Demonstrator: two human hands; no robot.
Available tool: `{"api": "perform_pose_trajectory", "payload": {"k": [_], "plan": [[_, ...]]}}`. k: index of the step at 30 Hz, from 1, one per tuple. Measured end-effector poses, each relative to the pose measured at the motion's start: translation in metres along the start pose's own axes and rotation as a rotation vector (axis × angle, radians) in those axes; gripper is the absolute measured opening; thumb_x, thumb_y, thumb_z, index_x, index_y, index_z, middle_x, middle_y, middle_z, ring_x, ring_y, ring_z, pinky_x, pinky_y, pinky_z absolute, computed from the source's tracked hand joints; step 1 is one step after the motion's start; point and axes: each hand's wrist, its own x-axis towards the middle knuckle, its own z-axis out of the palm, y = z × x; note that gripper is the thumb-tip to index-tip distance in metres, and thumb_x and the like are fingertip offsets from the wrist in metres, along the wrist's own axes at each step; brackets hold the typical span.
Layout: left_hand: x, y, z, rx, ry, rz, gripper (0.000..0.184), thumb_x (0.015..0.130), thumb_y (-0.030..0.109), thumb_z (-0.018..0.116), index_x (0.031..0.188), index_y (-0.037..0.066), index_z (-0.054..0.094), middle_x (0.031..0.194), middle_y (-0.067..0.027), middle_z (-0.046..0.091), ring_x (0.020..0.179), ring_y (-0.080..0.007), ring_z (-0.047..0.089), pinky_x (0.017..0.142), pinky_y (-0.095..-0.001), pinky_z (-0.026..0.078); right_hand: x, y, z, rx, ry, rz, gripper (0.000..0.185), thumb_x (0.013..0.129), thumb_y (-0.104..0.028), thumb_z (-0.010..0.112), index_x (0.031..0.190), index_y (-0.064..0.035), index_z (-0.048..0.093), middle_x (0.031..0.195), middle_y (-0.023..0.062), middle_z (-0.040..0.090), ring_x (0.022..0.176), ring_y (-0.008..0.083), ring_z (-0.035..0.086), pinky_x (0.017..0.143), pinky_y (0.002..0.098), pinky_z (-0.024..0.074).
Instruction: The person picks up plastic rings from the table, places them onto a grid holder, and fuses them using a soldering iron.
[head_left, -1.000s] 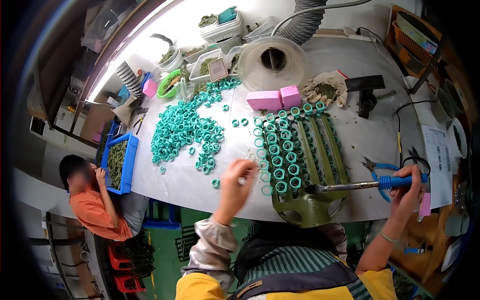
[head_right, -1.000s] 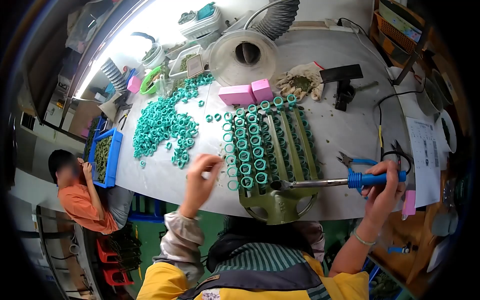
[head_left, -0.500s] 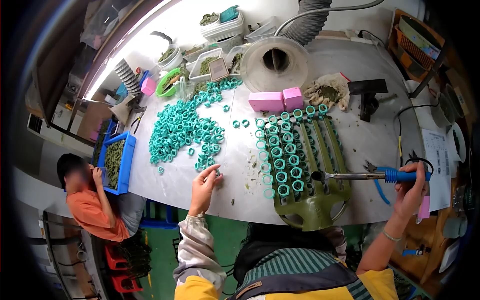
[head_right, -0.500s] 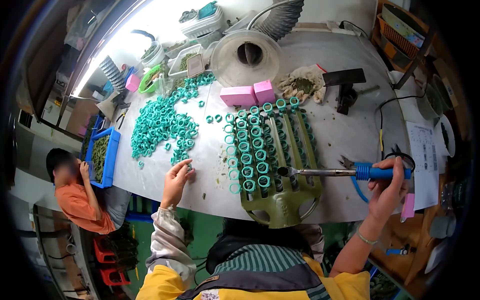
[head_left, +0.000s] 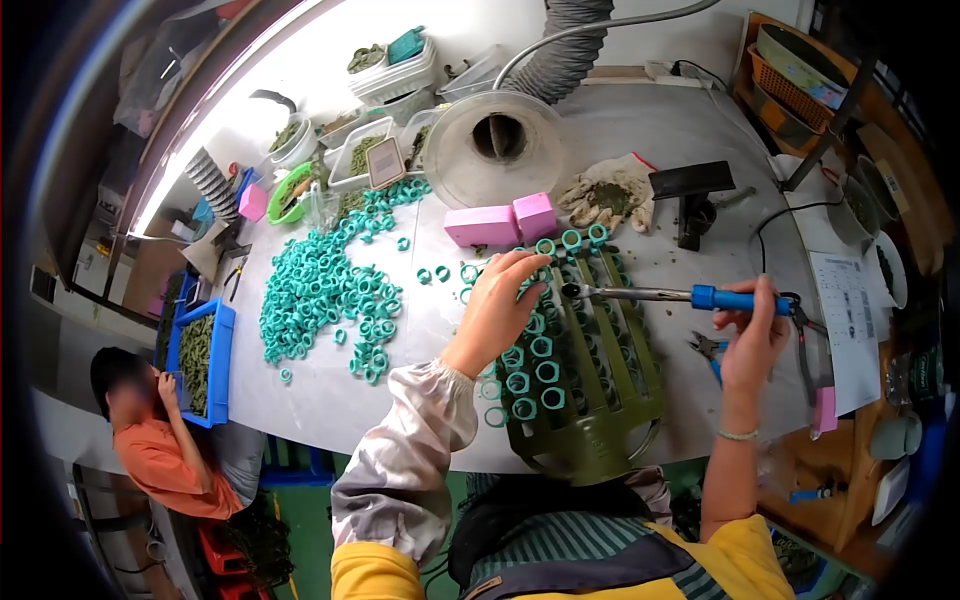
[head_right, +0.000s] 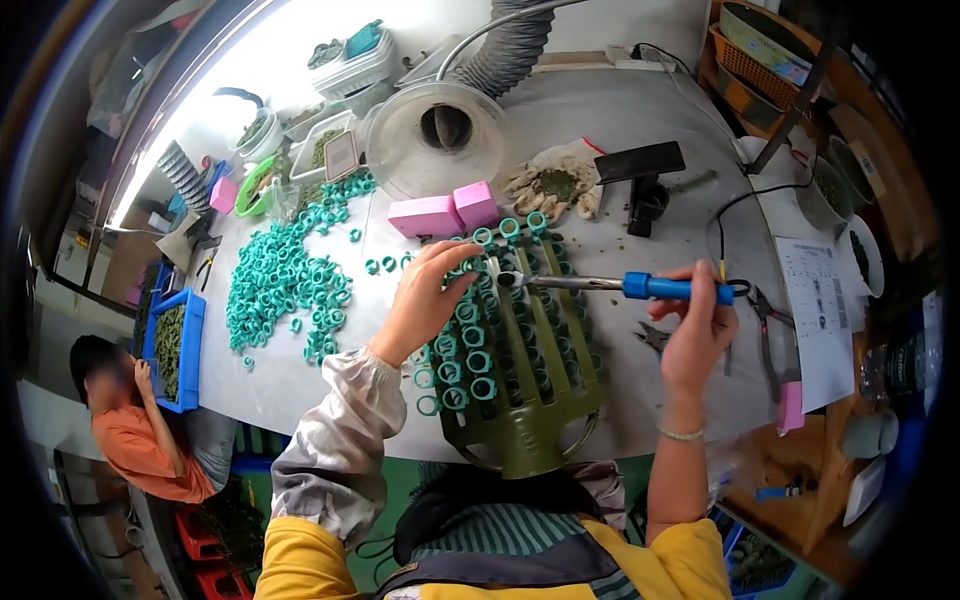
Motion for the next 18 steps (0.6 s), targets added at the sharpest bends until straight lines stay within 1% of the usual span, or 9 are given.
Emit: {"api": "perform_pose_trajectory", "payload": {"k": [3,9,14,15,17,18], "plan": [[0.01,-0.009,0.013,0.103,-0.022,0.089,0.032,0.081,0.004,0.07,0.113,0.005,0.068,0.112,-0.011,0.067,0.104,-0.0321,0.059,0.09,-0.039,0.048,0.003,0.01,0.008,0.017,-0.019,0.006,0.035,0.099,-0.027,0.056,0.081,0.0013,0.064,0.075,0.0103,0.068,0.051,0.0135,0.062,0.051,0.025,0.0492],[0.016,-0.015,0.021,0.104,-0.066,0.094,0.029,0.079,0.002,0.071,0.108,0.004,0.07,0.112,-0.0114,0.068,0.104,-0.0313,0.059,0.09,-0.0387,0.049,0.002,0.019,0.018,0.009,-0.066,0.015,0.034,0.1,-0.027,0.055,0.084,0.0018,0.064,0.075,0.009,0.068,0.051,0.0133,0.062,0.052,0.0264,0.0517],[0.015,-0.02,0.017,0.11,-0.087,0.093,0.031,0.078,0.003,0.071,0.109,0.004,0.07,0.113,-0.0127,0.067,0.106,-0.0328,0.059,0.092,-0.0399,0.049,0.0,0.007,0.007,-0.055,0.065,-0.021,0.035,0.099,-0.028,0.056,0.081,0.0005,0.064,0.074,0.0098,0.068,0.048,0.012,0.058,0.049,0.024,0.0466],[0.014,-0.024,0.017,0.1,-0.092,0.112,0.033,0.079,0.004,0.072,0.112,0.004,0.068,0.115,-0.0134,0.066,0.106,-0.0338,0.058,0.092,-0.0405,0.049,0.0,0.003,0.005,-0.03,0.065,-0.014,0.036,0.099,-0.028,0.056,0.078,0.0003,0.064,0.074,0.0102,0.068,0.047,0.0117,0.057,0.049,0.0243,0.0467],[0.014,-0.022,0.006,0.032,-0.065,0.148,0.033,0.082,0.005,0.071,0.115,0.005,0.067,0.115,-0.0141,0.064,0.105,-0.0334,0.059,0.09,-0.0394,0.05,0.002,0.0,0.0,-0.024,0.093,0.0,0.037,0.098,-0.028,0.057,0.076,0.0,0.064,0.074,0.0108,0.067,0.046,0.0122,0.056,0.049,0.0248,0.047],[0.014,-0.022,-0.005,-0.071,-0.038,0.054,0.03,0.086,0.006,0.069,0.115,0.005,0.066,0.112,-0.0131,0.063,0.102,-0.0289,0.061,0.087,-0.0361,0.051,0.003,0.001,-0.002,-0.011,0.084,-0.001,0.036,0.098,-0.028,0.057,0.076,-0.0001,0.064,0.074,0.011,0.067,0.046,0.0122,0.056,0.048,0.0246,0.0471]]}}
